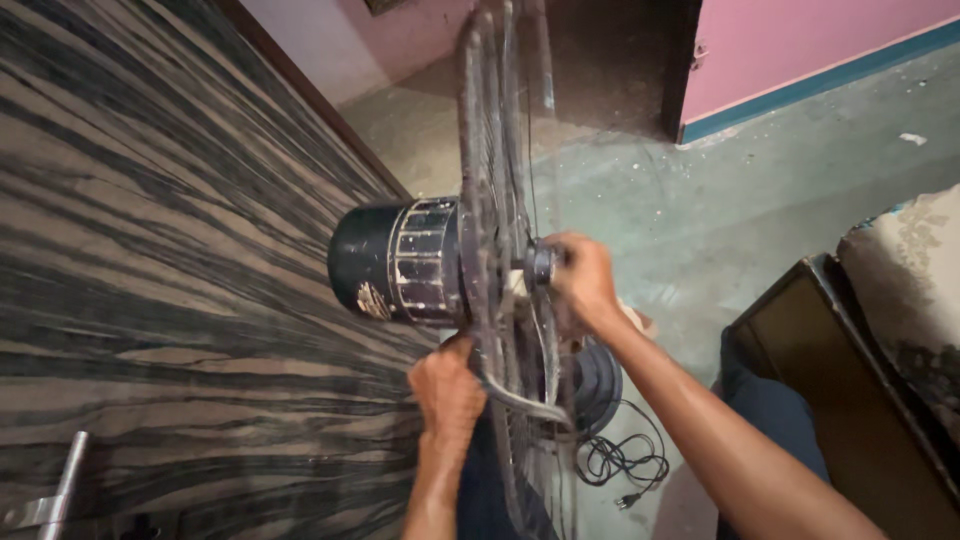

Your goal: The person wipes the fan motor housing and front grill with a cloth, then reattaches the front grill and secures it by hand. The person also adjusts the fan head orientation.

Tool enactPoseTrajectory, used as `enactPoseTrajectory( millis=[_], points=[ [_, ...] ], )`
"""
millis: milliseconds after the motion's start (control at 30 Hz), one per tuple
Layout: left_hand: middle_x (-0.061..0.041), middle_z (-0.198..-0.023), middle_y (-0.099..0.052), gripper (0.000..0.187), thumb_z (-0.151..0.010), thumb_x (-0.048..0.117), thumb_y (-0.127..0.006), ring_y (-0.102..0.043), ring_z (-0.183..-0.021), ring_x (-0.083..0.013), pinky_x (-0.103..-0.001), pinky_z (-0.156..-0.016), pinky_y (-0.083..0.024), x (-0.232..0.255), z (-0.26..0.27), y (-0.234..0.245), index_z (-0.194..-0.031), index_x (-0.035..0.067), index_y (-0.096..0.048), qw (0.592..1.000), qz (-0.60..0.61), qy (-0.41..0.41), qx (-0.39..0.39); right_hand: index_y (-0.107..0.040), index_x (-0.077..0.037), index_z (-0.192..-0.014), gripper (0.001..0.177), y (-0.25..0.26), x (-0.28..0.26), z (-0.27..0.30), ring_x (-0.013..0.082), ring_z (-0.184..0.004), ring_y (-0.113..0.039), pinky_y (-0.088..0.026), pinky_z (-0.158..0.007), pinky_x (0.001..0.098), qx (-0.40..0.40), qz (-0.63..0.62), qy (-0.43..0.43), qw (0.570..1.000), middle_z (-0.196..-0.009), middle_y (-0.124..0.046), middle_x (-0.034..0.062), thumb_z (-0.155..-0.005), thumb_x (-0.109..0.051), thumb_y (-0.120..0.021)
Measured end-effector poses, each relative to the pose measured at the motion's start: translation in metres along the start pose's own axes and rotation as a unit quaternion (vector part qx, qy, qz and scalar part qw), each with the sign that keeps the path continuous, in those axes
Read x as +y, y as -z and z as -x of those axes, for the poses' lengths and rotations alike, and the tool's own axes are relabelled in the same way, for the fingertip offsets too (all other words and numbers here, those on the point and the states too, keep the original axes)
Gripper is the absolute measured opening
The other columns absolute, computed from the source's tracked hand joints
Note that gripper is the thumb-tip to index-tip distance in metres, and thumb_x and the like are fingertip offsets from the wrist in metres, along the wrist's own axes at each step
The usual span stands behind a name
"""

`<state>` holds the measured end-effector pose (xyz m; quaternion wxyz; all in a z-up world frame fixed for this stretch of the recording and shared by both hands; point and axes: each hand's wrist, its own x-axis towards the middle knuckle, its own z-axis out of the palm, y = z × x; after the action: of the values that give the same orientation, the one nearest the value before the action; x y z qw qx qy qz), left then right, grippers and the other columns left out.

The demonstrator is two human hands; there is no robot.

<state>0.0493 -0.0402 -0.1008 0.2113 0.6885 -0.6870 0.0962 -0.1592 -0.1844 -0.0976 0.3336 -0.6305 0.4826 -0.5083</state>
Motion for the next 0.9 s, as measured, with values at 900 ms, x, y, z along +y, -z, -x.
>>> enactPoseTrajectory(
  millis=[900],
  points=[
    [-0.023, -0.087, -0.072, 0.026, -0.089, 0.033, -0.064, -0.068, -0.085, -0.0471, -0.054, -0.075, -0.053, 0.063, -0.036, 0.030, -0.101, 0.014, -0.077, 0.971, 0.117, 0.205, -0.025, -0.080, -0.007, -0.094, 0.021, 0.043, -0.006, -0.022, 0.0200, -0.070, -0.074, -0.058, -0.069, 0.0319, 0.046, 0.026, -0.126, 0.991, -0.085, -0.077, 0.0101, -0.075, -0.006, -0.073]
  ],
)
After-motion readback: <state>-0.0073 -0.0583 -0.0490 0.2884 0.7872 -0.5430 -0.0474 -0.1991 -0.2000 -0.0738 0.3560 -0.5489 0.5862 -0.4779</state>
